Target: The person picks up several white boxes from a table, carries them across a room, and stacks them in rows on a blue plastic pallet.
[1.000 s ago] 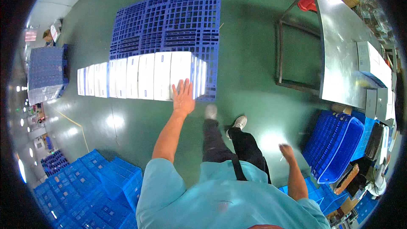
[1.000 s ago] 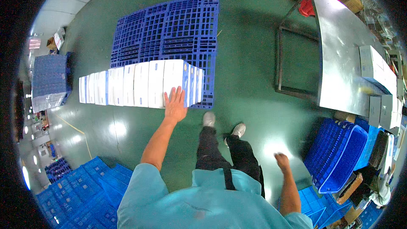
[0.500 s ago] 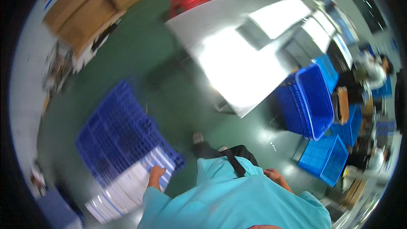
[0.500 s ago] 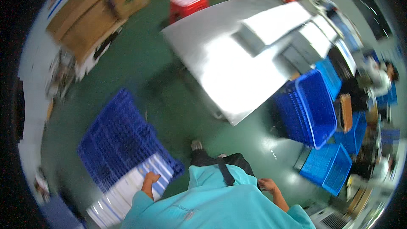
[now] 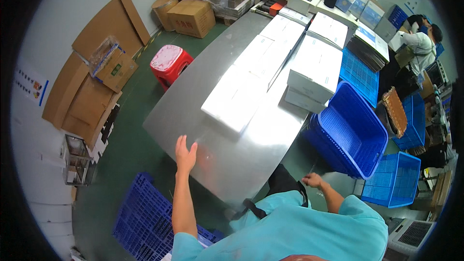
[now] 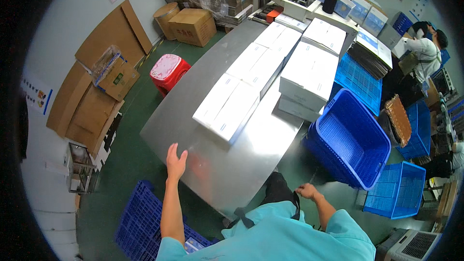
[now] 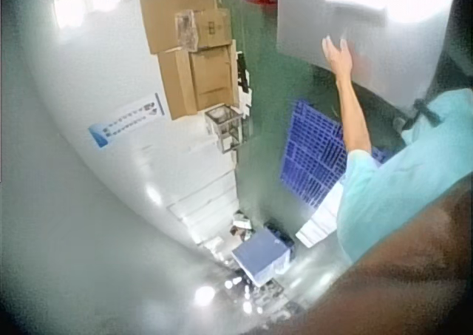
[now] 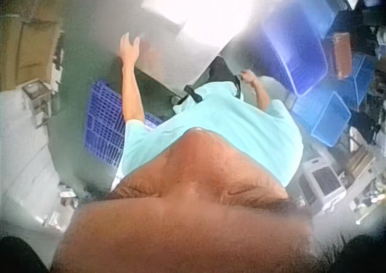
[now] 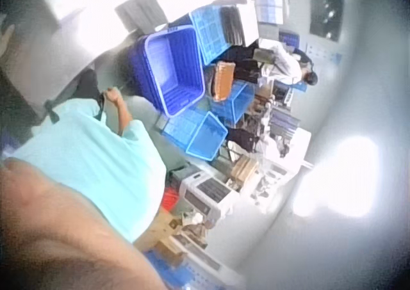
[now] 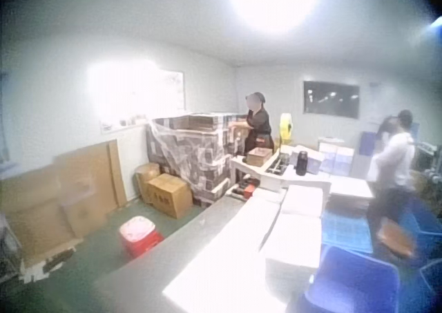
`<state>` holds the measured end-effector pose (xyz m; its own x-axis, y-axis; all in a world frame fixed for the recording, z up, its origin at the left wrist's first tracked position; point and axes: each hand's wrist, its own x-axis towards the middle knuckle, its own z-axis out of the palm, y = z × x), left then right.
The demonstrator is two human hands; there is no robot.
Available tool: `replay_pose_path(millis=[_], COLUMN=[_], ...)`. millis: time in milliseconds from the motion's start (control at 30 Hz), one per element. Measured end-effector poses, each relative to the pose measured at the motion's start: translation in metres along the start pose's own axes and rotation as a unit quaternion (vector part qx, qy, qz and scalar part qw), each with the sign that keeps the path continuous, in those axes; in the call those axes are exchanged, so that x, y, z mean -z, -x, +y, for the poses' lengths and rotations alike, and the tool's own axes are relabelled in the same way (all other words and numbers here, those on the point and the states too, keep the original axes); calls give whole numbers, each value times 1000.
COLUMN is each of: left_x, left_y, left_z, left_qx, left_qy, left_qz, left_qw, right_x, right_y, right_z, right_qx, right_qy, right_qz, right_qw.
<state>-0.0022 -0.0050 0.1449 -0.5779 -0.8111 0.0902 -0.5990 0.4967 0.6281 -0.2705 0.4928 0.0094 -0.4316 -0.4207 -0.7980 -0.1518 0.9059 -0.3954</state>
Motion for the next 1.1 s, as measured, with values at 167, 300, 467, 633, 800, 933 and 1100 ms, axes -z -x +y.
replay_pose_path(millis=[167,300,467,633,800,933,1100], left_x=[-63,-81,-78,-64,-74,-90,-90], left_y=[-105,-124,-11,134,177,146,161], left_z=[65,77,75,64,75,79,71], left_qx=[4,142,157,401,623,629,551], left_qy=[-135,-71,-168,-191,-283,-279,-301], left_qz=[37,-68,63,185,227,256,289], left_qw=[990,985,971,877,693,679,722], right_x=[140,203,218,189,133,69,130], right_y=[-53,-87,-167,-189,-147,-80,-203], right_z=[-116,-273,-425,-495,-475,-440,-493], right_qx=[147,407,566,437,534,728,593], right_qy=[-5,19,89,335,352,276,104], right_qz=[-9,74,196,265,194,-156,153], right_qw=[989,910,796,792,743,607,784])
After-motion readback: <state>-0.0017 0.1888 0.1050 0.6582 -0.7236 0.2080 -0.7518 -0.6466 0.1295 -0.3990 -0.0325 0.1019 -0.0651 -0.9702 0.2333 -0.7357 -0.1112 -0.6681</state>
